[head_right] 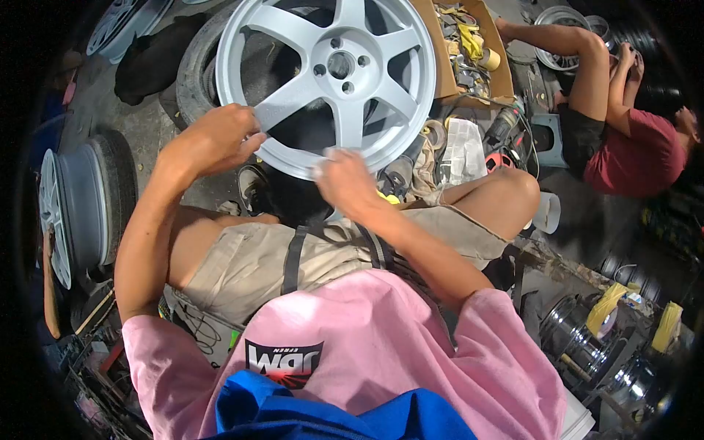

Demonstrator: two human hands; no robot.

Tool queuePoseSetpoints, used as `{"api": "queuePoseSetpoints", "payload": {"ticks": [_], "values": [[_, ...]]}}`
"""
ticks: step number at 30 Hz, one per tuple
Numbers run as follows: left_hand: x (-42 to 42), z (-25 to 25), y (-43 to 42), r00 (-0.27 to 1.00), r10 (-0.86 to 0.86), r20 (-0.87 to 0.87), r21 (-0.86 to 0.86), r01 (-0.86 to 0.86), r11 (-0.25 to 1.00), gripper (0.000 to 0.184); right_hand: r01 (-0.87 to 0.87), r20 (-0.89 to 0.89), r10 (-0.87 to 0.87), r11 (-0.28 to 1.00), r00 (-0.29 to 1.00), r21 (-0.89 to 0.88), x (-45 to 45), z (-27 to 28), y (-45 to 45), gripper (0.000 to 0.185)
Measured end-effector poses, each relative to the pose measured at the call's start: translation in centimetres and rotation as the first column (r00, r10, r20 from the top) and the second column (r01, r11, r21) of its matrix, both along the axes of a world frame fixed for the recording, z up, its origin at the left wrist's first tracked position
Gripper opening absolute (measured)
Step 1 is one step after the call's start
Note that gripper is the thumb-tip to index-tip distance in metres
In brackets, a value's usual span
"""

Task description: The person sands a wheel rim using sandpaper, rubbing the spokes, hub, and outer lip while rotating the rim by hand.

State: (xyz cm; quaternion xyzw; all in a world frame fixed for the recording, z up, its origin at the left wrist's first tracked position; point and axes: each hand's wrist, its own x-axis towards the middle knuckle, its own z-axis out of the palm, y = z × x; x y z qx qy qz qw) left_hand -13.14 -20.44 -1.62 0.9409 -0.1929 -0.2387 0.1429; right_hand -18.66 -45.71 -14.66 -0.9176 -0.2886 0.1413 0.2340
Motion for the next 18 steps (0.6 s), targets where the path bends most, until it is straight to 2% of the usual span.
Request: {"api": "queuePoseSetpoints", "payload": {"ticks": [1, 2, 3, 5, 6, 8, 9, 10, 11, 13, 14, 16, 17, 18], "values": [[0.0, -0.3, -0.5, 1.0, -0.031, 0.003, 0.056, 0.031, 0.998, 0.029, 0.046, 0.008, -0.048, 0.987, 0.999, 0.155, 0.0, 0.9, 2.3, 0.022], [0.0, -1.2, -0.5, 0.997, -0.047, 0.056, 0.037, 0.045, 0.998, 0.027, 0.104, 0.098, -0.157, 0.907, 0.983, 0.407, 0.2, 0.3, 4.8, 0.019], [0.2, -1.4, -0.6, 0.996, -0.062, 0.062, 0.042, 0.06, 0.997, 0.027, 0.115, 0.068, -0.161, 0.888, 0.985, 0.445, 0.8, 1.5, 6.6, 0.02], [0.0, -1.5, -0.7, 0.997, -0.046, 0.054, 0.091, 0.041, 0.995, 0.026, 0.236, -0.137, -0.198, 0.894, 0.971, 0.38, 1.5, 2.7, 7.9, 0.022], [-0.3, -1.8, -0.8, 0.997, -0.052, 0.06, 0.092, 0.047, 0.995, 0.026, 0.24, -0.132, -0.204, 0.892, 0.97, 0.382, 1.2, 2.2, 7.4, 0.022], [-1.3, -2.4, -1.2, 0.986, -0.097, 0.135, 0.031, 0.094, 0.995, 0.022, 0.125, -0.049, -0.115, 0.923, 0.992, 0.364, 0.4, -0.3, 4.2, 0.021], [-2.2, -2.6, -2.2, 0.978, -0.198, 0.065, 0.051, 0.195, 0.979, 0.019, -0.02, -0.247, 0.058, 0.988, 0.967, 0.155, 1.6, -0.9, -0.2, 0.021], [-2.6, -3.0, -2.5, 0.977, -0.207, 0.046, 0.066, 0.204, 0.977, 0.017, -0.066, -0.206, 0.055, 0.997, 0.977, -0.046, 1.9, -1.5, -2.2, 0.019], [-2.7, -3.1, -2.1, 0.976, -0.215, 0.033, 0.1, 0.211, 0.972, 0.016, -0.079, -0.198, 0.072, 0.997, 0.978, -0.027, 2.2, -2.0, -1.6, 0.019], [-2.8, -2.6, -0.5, 0.981, -0.188, 0.04, 0.142, 0.18, 0.973, 0.016, -0.084, -0.04, 0.084, 0.996, 0.996, -0.001, 2.8, -1.6, 0.5, 0.016], [-2.8, -2.2, 0.2, 0.984, -0.173, 0.045, 0.164, 0.163, 0.973, 0.016, -0.097, -0.031, 0.098, 0.995, 0.995, 0.017, 3.4, -1.1, 1.4, 0.016], [-3.5, -4.7, -4.0, 0.944, -0.293, 0.155, 0.269, 0.245, 0.931, 0.016, -0.121, -0.283, 0.12, 0.993, 0.951, 0.012, 4.9, 3.4, 3.6, 0.016], [-3.0, -4.2, -3.9, 0.956, -0.239, 0.172, 0.283, 0.184, 0.941, 0.017, -0.093, -0.184, 0.136, 0.97, 0.974, 0.223, 5.2, 1.9, 4.3, 0.018], [-2.2, -2.5, -3.5, 0.965, -0.195, 0.174, 0.327, 0.13, 0.936, 0.017, -0.006, -0.248, 0.097, 0.94, 0.964, 0.341, 5.4, 1.3, 5.5, 0.019]]}}
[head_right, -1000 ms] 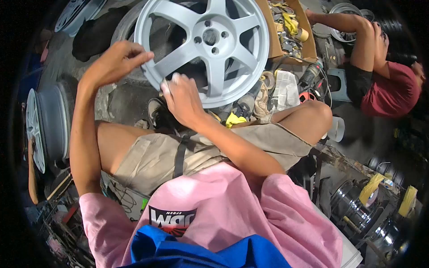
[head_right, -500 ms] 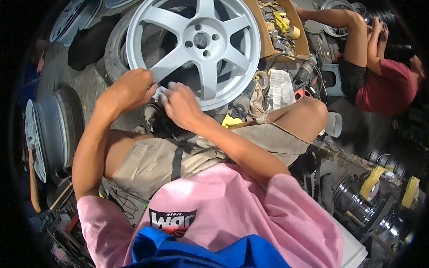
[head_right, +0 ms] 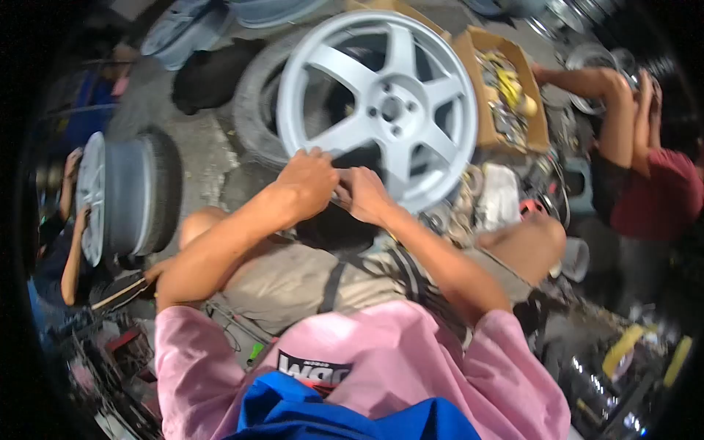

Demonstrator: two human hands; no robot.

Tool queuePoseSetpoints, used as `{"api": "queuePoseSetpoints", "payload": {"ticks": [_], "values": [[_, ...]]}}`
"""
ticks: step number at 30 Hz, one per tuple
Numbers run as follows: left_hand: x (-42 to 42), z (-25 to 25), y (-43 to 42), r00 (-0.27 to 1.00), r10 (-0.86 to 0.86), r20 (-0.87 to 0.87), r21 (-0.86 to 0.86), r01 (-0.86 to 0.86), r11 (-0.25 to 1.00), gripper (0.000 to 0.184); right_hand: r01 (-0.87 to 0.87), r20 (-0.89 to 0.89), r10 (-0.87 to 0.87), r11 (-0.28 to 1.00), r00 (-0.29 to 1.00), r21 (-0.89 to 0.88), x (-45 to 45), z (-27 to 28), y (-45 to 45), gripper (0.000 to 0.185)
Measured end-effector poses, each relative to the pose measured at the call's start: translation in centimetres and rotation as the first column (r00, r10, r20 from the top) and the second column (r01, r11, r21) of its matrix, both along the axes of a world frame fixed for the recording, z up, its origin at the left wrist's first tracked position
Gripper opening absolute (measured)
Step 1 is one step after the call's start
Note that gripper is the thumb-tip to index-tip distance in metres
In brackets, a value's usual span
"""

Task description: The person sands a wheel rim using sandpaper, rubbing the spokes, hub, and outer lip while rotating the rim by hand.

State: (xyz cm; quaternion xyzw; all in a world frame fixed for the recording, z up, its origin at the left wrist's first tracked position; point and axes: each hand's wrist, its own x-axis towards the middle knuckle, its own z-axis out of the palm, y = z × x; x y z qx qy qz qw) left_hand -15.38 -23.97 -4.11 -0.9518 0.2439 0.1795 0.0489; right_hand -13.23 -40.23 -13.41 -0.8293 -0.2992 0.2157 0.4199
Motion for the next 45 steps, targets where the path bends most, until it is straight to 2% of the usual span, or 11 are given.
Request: {"api": "queuePoseSetpoints", "payload": {"ticks": [5, 9, 11, 18, 20, 23, 25, 31, 35, 41, 45], "values": [[1.9, 2.0, 2.5, 0.963, 0.249, -0.101, -0.206, -0.265, 0.942, 0.02, 0.149, -0.029, -0.151, 0.988, 0.988, -0.039, -2.3, 1.5, 0.3, 0.022], [0.9, -1.1, 1.7, 0.974, 0.074, -0.215, -0.405, -0.158, 0.901, 0.02, -0.101, 0.089, 0.123, 0.97, 0.988, -0.223, -1.0, 0.5, -4.4, 0.022], [0.5, -1.8, 0.8, 0.97, 0.027, -0.24, -0.368, -0.117, 0.922, 0.02, -0.264, 0.121, 0.373, 0.818, 0.92, -0.512, -0.7, -2.0, -6.9, 0.024], [-0.8, -3.8, -0.8, 0.991, -0.086, -0.104, -0.198, 0.064, 0.978, 0.018, -0.25, 0.139, 0.423, 0.736, 0.895, -0.629, 1.8, 0.5, -9.4, 0.026], [-1.9, -3.0, -0.6, 0.996, -0.088, -0.018, -0.07, 0.087, 0.994, 0.018, -0.464, -0.219, 0.474, 0.496, 0.853, -0.734, 3.4, 3.3, -10.3, 0.026], [-3.7, -3.1, -2.0, 0.988, -0.138, 0.067, 0.126, 0.129, 0.984, 0.02, -0.444, -0.095, 0.496, 0.655, 0.863, -0.612, 5.1, -1.0, -17.4, 0.023], [-4.5, -3.5, -3.5, 0.984, -0.163, 0.066, 0.203, 0.147, 0.968, 0.024, 0.006, 0.246, 0.183, 0.79, 0.952, -0.613, 4.4, -1.9, -19.0, 0.023], [-5.1, -3.7, -7.3, 0.957, -0.276, -0.086, 0.316, 0.289, 0.904, 0.029, 0.131, 0.44, 0.189, 0.789, 0.878, -0.6, -1.6, -9.9, -17.1, 0.026], [-4.7, -4.8, -8.7, 0.941, -0.303, -0.152, 0.193, 0.329, 0.924, 0.025, 0.127, 0.419, 0.103, 0.865, 0.902, -0.486, -3.8, -6.4, -16.1, 0.026], [-2.8, -2.7, -7.7, 0.935, -0.103, -0.339, 0.154, 0.163, 0.975, 0.03, 0.262, 0.505, 0.312, 0.578, 0.804, -0.773, 2.3, -7.1, -19.0, 0.021], [-2.0, -1.5, -5.5, 0.968, -0.054, -0.245, 0.081, 0.075, 0.994, 0.02, 0.039, 0.27, 0.175, 0.771, 0.947, -0.636, -1.8, -5.2, -14.4, 0.032]]}}
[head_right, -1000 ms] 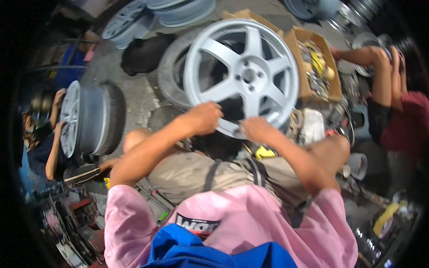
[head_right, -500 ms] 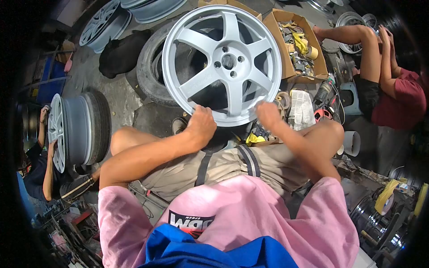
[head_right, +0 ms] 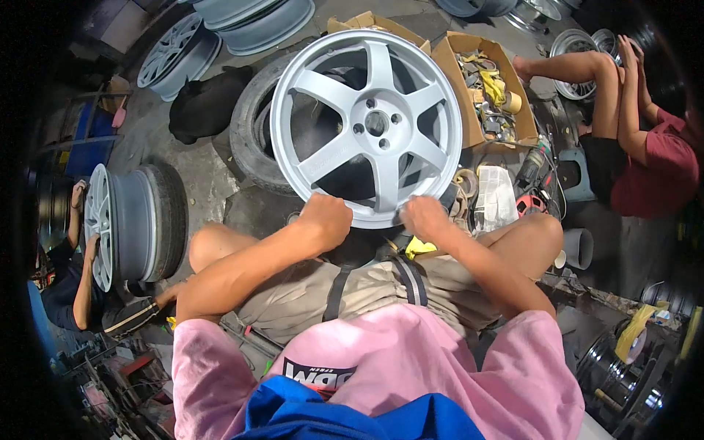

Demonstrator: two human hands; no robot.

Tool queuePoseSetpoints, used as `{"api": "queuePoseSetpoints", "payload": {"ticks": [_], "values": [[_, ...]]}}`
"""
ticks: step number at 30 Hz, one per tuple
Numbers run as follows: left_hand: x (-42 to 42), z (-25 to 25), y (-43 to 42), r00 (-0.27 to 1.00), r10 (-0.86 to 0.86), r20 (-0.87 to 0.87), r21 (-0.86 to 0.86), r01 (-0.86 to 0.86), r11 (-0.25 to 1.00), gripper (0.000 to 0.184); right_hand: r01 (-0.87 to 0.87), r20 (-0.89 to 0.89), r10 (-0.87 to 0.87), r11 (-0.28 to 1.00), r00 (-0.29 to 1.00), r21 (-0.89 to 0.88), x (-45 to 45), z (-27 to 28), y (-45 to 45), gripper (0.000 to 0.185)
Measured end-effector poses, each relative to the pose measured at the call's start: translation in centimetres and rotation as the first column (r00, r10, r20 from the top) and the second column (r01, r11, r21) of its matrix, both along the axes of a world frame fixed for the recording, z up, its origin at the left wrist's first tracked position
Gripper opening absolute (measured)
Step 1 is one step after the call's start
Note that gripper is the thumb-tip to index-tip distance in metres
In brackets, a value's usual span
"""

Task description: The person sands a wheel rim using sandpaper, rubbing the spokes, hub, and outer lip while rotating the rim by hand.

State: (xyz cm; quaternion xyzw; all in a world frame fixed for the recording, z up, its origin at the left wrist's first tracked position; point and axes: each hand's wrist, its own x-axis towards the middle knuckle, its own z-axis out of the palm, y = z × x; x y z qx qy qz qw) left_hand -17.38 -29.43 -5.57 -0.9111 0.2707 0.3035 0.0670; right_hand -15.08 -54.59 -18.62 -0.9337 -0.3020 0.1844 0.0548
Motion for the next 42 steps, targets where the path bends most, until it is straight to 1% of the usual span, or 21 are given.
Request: {"api": "queuePoseSetpoints", "payload": {"ticks": [1, 3, 5, 6, 7, 10, 11, 12, 16, 18, 20, 22, 24, 26, 29, 32, 36, 38, 40, 41, 42], "values": [[0.3, 0.5, 0.5, 0.996, 0.068, -0.055, -0.039, -0.07, 0.997, 0.024, -0.004, 0.002, 0.004, 1.0, 1.0, 0.0, 0.4, 0.8, 0.1, 0.032], [1.1, 1.4, 1.9, 0.989, 0.139, -0.042, -0.111, -0.143, 0.983, 0.029, 0.02, -0.201, 0.025, 0.976, 0.979, 0.216, 2.0, 2.0, -0.1, 0.038], [2.3, 3.0, 3.5, 0.971, 0.236, -0.026, -0.208, -0.236, 0.949, 0.039, 0.138, -0.321, -0.061, 0.965, 0.945, 0.221, 5.6, 1.9, -2.6, 0.039], [2.7, 1.8, 5.1, 0.962, 0.262, 0.072, -0.289, -0.232, 0.929, 0.037, 0.226, -0.19, -0.184, 0.947, 0.964, 0.229, 7.1, 1.7, -3.8, 0.041], [3.1, 2.7, 6.1, 0.944, 0.324, 0.07, -0.328, -0.285, 0.901, 0.036, 0.306, -0.057, -0.302, 0.918, 0.952, 0.25, 8.3, 2.2, -4.4, 0.043], [3.8, 4.9, 8.9, 0.88, 0.472, 0.051, -0.449, -0.402, 0.798, 0.034, 0.508, -0.005, -0.574, 0.72, 0.819, 0.473, 11.4, 2.0, -6.6, 0.046], [3.9, 5.5, 9.5, 0.842, 0.539, 0.022, -0.528, -0.448, 0.721, 0.033, 0.542, -0.038, -0.613, 0.665, 0.789, 0.514, 11.9, 1.3, -6.6, 0.047], [4.0, 5.7, 10.0, 0.838, 0.545, 0.037, -0.526, -0.447, 0.724, 0.033, 0.573, -0.074, -0.649, 0.605, 0.757, 0.553, 12.4, 0.5, -6.4, 0.048], [2.6, 1.5, 12.4, 0.762, 0.632, 0.139, -0.579, -0.456, 0.676, 0.035, 0.581, 0.006, -0.678, 0.634, 0.735, 0.51, 12.6, -3.0, -3.6, 0.05], [1.3, -1.2, 13.0, 0.724, 0.672, 0.156, -0.514, -0.521, 0.681, 0.04, 0.388, 0.11, -0.576, 0.667, 0.81, 0.636, 12.3, -4.3, -2.1, 0.05], [0.3, -3.0, 12.6, 0.699, 0.705, -0.121, -0.485, -0.661, 0.572, 0.046, 0.55, -0.029, -0.669, 0.584, 0.743, 0.597, 12.6, -4.8, -1.3, 0.053], [-1.2, -6.3, 11.5, 0.515, 0.688, -0.512, -0.53, -0.819, 0.219, 0.049, 0.564, -0.099, -0.65, 0.562, 0.753, 0.605, 13.6, -6.0, -1.8, 0.057], [-2.2, -8.7, 10.0, 0.466, 0.622, -0.629, -0.532, -0.842, 0.093, 0.05, 0.598, -0.142, -0.654, 0.554, 0.743, 0.579, 14.4, -7.3, -2.1, 0.062], [-3.1, -8.6, 8.2, 0.522, 0.649, -0.554, -0.653, -0.756, 0.051, 0.053, 0.576, -0.115, -0.664, 0.534, 0.739, 0.619, 14.3, -6.9, -1.3, 0.065], [-2.5, -6.7, 8.0, 0.488, 0.731, -0.477, -0.574, -0.803, 0.162, 0.055, 0.58, -0.131, -0.638, 0.572, 0.759, 0.58, 14.5, -6.4, -1.5, 0.066], [-2.2, -7.3, 8.3, 0.503, 0.719, -0.48, -0.604, -0.784, 0.145, 0.054, 0.539, -0.069, -0.642, 0.574, 0.763, 0.616, 14.6, -7.4, -1.9, 0.065], [-0.2, -8.2, 10.1, 0.499, 0.717, -0.487, -0.604, -0.785, 0.135, 0.051, 0.665, -0.196, -0.708, 0.479, 0.679, 0.574, 14.7, -9.6, -1.6, 0.062], [2.2, -7.8, 11.3, 0.509, 0.827, -0.238, -0.69, -0.688, 0.224, 0.048, 0.707, -0.233, -0.733, 0.439, 0.639, 0.555, 13.9, -10.4, -1.6, 0.061], [5.3, -6.2, 12.1, 0.467, 0.872, 0.147, -0.684, -0.589, 0.43, 0.047, 0.788, -0.431, -0.744, 0.205, 0.511, 0.58, 11.3, -9.9, -0.3, 0.06], [6.9, -6.1, 12.9, 0.467, 0.86, 0.206, -0.781, -0.451, 0.432, 0.048, 0.845, -0.586, -0.661, 0.142, 0.469, 0.516, 10.3, -9.3, -0.1, 0.061], [8.5, -5.0, 13.0, 0.458, 0.871, 0.179, -0.811, -0.433, 0.394, 0.046, 0.899, -0.723, -0.565, 0.082, 0.397, 0.43, 9.2, -8.8, -0.1, 0.061]]}}
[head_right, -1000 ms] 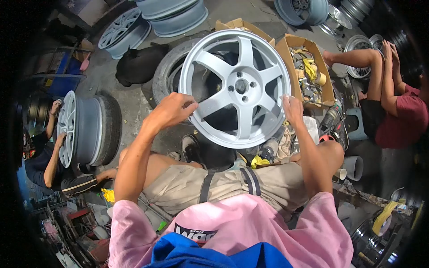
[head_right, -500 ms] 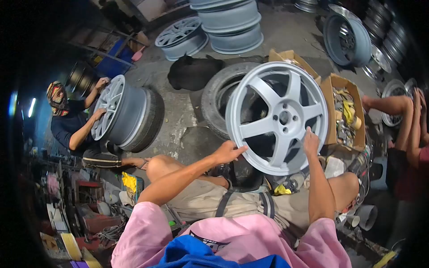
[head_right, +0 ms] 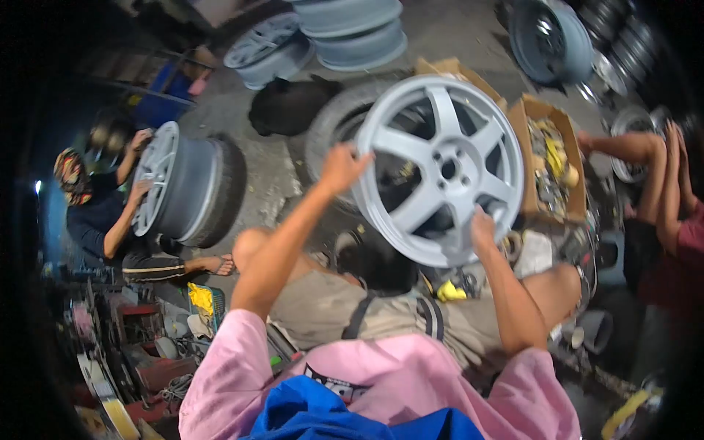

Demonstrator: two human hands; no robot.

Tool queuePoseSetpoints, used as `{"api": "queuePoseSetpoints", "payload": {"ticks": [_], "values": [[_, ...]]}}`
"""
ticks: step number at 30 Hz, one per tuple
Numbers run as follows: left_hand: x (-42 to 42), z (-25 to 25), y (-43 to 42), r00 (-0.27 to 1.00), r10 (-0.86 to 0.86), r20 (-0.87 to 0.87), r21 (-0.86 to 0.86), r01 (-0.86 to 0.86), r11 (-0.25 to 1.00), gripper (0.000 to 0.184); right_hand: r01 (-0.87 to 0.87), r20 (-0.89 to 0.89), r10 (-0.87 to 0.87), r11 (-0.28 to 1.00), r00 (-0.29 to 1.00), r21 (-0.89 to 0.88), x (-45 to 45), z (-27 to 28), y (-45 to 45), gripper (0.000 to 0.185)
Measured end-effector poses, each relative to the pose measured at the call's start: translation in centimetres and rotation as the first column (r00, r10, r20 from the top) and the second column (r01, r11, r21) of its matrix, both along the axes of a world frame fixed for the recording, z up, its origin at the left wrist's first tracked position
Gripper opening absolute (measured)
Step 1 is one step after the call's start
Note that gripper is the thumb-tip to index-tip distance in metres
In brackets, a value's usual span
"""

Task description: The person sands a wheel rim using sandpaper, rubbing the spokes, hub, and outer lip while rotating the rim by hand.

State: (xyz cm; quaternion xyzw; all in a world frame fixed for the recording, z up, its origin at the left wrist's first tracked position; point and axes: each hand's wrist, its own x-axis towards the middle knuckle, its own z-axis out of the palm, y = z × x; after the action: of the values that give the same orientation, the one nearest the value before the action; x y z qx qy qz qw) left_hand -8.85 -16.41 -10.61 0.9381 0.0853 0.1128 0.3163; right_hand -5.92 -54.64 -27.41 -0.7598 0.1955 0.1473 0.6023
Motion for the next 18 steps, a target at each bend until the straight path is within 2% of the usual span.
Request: {"api": "queuePoseSetpoints", "payload": {"ticks": [2, 4, 5, 7, 8, 10, 11, 12, 14, 16, 18], "values": [[2.6, 1.6, -0.7, 0.993, 0.101, -0.057, 0.037, -0.099, 0.994, 0.044, -0.048, -0.107, 0.047, 0.999, 0.993, -0.001, -0.9, 0.7, 0.3, 0.06], [4.0, 2.3, -1.5, 0.996, 0.071, -0.054, 0.022, -0.07, 0.997, 0.042, -0.04, 0.034, 0.043, 0.995, 0.998, -0.091, -1.3, 0.8, 0.6, 0.057], [4.4, 2.5, -1.9, 0.994, 0.095, -0.059, 0.045, -0.092, 0.995, 0.043, -0.023, 0.02, 0.025, 0.994, 0.999, -0.11, -1.4, 0.9, 0.3, 0.057], [4.7, 3.6, -1.8, 0.987, 0.069, -0.144, 0.192, -0.04, 0.981, 0.043, -0.181, 0.186, 0.246, 0.933, 0.951, -0.31, -1.4, 2.0, 0.1, 0.052], [4.8, 4.2, -1.6, 0.976, 0.058, -0.208, 0.256, -0.003, 0.967, 0.044, -0.175, 0.177, 0.241, 0.93, 0.954, -0.323, -1.8, 2.7, 0.2, 0.052], [4.5, 4.9, -1.5, 0.961, 0.031, -0.276, 0.302, 0.056, 0.952, 0.049, -0.069, 0.421, 0.355, 0.826, 0.835, -0.56, -2.6, 5.5, 0.2, 0.047], [4.4, 4.7, -1.2, 0.955, 0.013, -0.295, 0.331, 0.089, 0.939, 0.056, -0.146, 0.304, 0.381, 0.8, 0.873, -0.582, -2.6, 6.6, -0.4, 0.041], [4.5, 5.0, -0.9, 0.942, 0.016, -0.334, 0.367, 0.115, 0.923, 0.064, -0.155, 0.288, 0.384, 0.794, 0.877, -0.588, -3.3, 8.6, -0.5, 0.041], [5.2, 5.0, 0.4, 0.931, 0.024, -0.364, 0.43, 0.146, 0.891, 0.072, -0.065, 0.462, 0.46, 0.758, 0.758, -0.649, -4.8, 13.3, 0.9, 0.037], [6.8, 5.1, 1.9, 0.93, -0.105, -0.351, 0.35, 0.235, 0.907, 0.077, -0.101, 0.428, 0.487, 0.741, 0.762, -0.664, -7.3, 14.0, 1.9, 0.031], [9.1, 5.1, 3.6, 0.91, -0.28, -0.306, 0.082, 0.318, 0.945, 0.072, -0.187, 0.474, 0.678, 0.662, 0.561, -0.726, -10.4, 12.8, 2.7, 0.027]]}}
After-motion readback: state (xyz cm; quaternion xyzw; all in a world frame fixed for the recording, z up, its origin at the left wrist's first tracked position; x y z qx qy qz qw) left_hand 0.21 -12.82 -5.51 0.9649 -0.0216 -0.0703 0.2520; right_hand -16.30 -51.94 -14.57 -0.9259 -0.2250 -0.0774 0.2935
